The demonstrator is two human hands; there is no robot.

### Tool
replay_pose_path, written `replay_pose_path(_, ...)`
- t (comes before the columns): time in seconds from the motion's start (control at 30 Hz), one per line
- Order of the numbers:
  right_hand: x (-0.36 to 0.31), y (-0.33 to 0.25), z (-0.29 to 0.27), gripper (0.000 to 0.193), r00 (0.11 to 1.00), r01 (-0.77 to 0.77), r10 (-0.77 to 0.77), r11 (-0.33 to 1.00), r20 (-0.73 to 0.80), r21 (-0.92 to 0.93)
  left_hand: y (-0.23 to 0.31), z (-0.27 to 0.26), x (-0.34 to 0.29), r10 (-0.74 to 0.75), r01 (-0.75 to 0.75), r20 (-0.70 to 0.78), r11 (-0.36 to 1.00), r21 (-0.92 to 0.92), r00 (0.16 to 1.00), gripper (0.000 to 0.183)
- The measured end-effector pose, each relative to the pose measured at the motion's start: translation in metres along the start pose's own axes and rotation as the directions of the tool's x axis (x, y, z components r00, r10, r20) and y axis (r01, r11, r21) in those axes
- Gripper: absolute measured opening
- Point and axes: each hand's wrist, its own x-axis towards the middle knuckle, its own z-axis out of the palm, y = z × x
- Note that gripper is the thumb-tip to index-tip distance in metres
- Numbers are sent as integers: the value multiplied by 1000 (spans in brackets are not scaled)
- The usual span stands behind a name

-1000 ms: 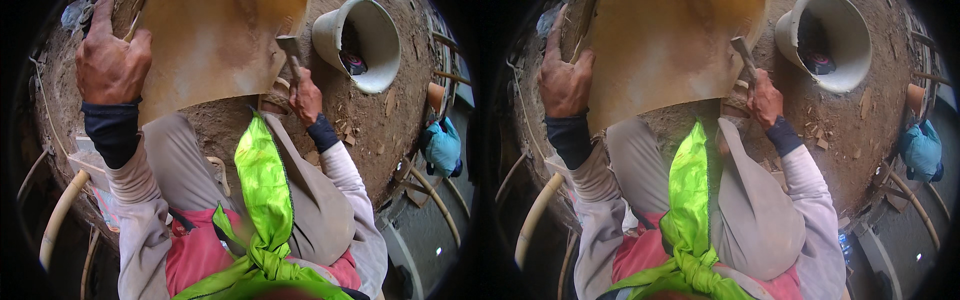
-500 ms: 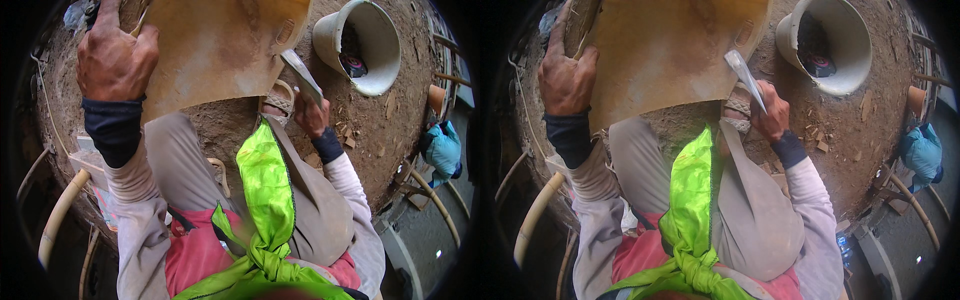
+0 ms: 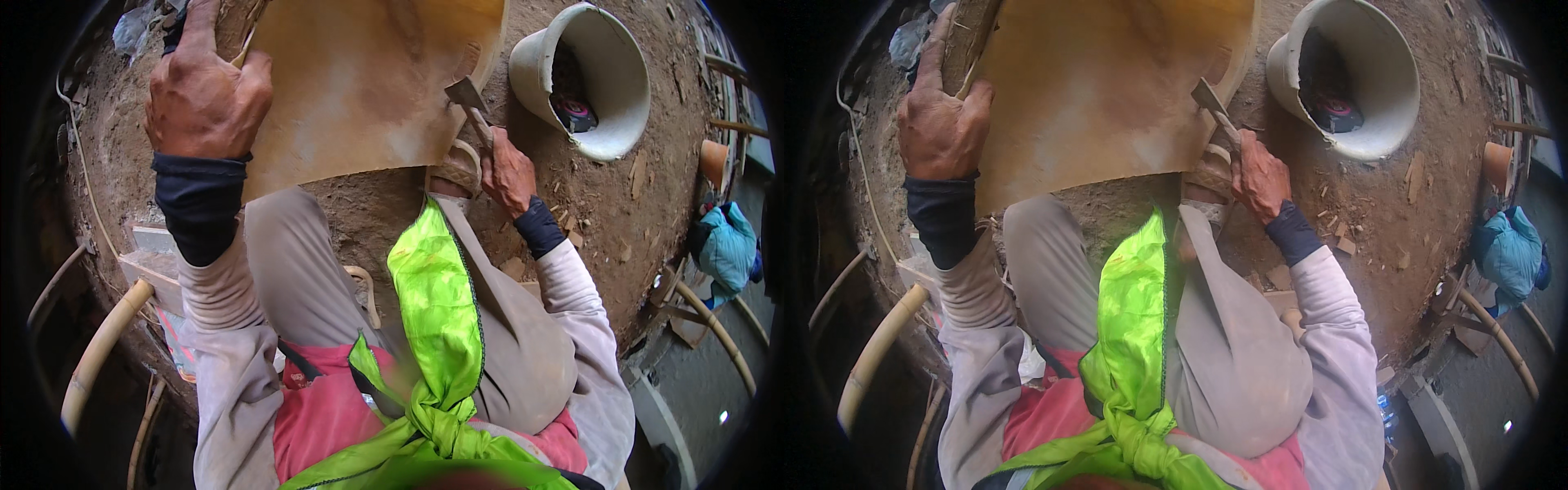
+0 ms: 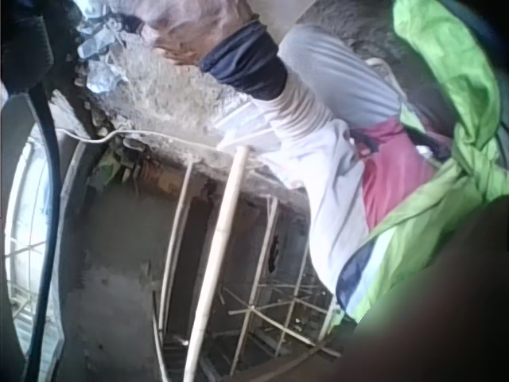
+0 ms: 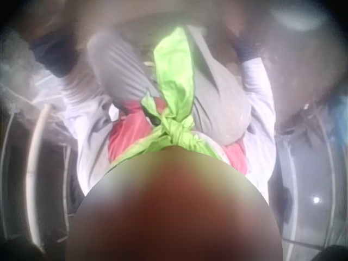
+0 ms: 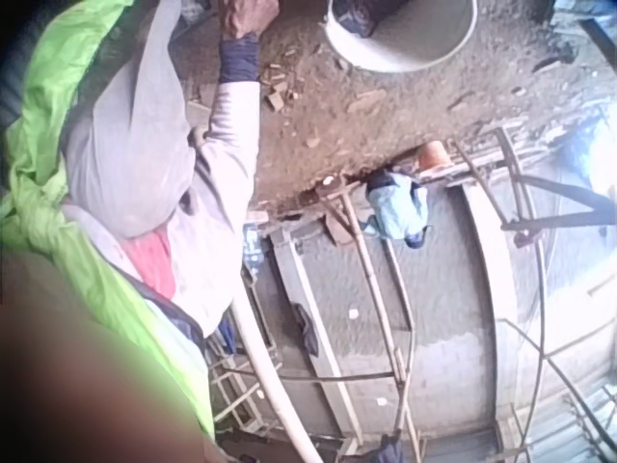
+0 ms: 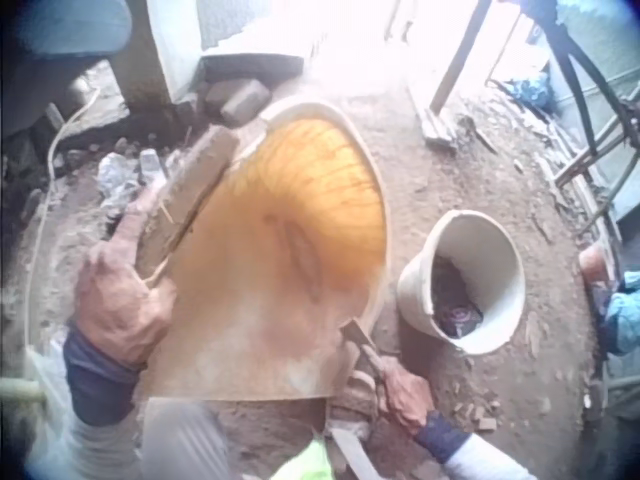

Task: The person sits on the ground and uses a hammer and nails to repair a large yellow plastic container. They repeatedly hammer nails into the container's rim and body, occasionally retrieving more nails from a nearby white bucket. The task continues until the person stands up and walks away with the container.

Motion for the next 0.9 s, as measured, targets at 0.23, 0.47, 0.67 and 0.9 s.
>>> replay_pose_path(0.23, -13, 15, 9, 51, 989, -91, 98, 994, 108, -64, 13, 19, -10, 90, -56, -91, 944, 325, 992, 71)
replay_pose_path(0.47, -9, -15, -24, 53, 947, 283, -290, 957, -134, -70, 12, 18, -8, 89, -60, -59, 924, 377, 994, 72)
replay_pose_path(0.67, -2, 36, -17, 35, 944, 329, -324, 926, 53, -185, -15, 17, 2, 31, -21, -33, 965, 262, 999, 72)
replay_pose_path(0.9, 8, -3, -13, 32, 913, 390, -397, 917, -93, -82, 0, 18, 8, 96, -59, -75, 919, 391, 993, 70)
